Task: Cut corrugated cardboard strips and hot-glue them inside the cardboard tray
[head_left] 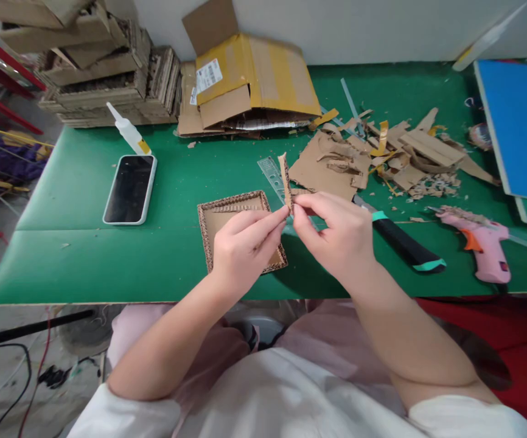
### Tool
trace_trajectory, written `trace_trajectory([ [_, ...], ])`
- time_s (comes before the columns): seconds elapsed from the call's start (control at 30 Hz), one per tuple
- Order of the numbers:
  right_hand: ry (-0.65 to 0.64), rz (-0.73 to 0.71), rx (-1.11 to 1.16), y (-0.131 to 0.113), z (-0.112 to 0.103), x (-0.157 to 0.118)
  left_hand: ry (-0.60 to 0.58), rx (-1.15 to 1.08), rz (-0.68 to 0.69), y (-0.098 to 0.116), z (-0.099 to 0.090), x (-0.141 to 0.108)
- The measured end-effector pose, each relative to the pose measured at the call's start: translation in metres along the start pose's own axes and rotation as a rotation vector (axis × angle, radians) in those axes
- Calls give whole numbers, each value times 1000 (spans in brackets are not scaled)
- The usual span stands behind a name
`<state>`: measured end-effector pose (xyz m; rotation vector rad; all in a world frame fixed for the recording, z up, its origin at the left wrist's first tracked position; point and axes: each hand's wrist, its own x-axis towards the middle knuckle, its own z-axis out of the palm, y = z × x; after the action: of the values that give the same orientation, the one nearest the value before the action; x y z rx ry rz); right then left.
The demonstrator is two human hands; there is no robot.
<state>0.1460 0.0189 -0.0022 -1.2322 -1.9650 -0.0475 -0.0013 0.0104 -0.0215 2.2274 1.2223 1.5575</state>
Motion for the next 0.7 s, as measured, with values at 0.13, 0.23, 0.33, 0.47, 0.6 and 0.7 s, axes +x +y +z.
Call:
trace_trajectory([
  [0.13, 23, -24, -34, 0, 1, -1, -1, -1, -22, 0, -1, 1],
  [0.23, 44, -53, -13, 0, 0, -1, -6, -5, -18, 1, -1, 1],
  [0.33, 54, -61, -13, 0, 0, -2, -9, -10, -2, 0, -1, 1],
  [0.47, 55, -62, -26, 0, 1, -2, -6, -15, 21, -1, 0, -1],
  [0.6, 71, -70, -47, 0, 2, -1, -18, -44, 0, 0, 0, -1],
  [0.7, 71, -69, -94, -1, 1, -1, -55, -116, -101, 3, -1, 0],
])
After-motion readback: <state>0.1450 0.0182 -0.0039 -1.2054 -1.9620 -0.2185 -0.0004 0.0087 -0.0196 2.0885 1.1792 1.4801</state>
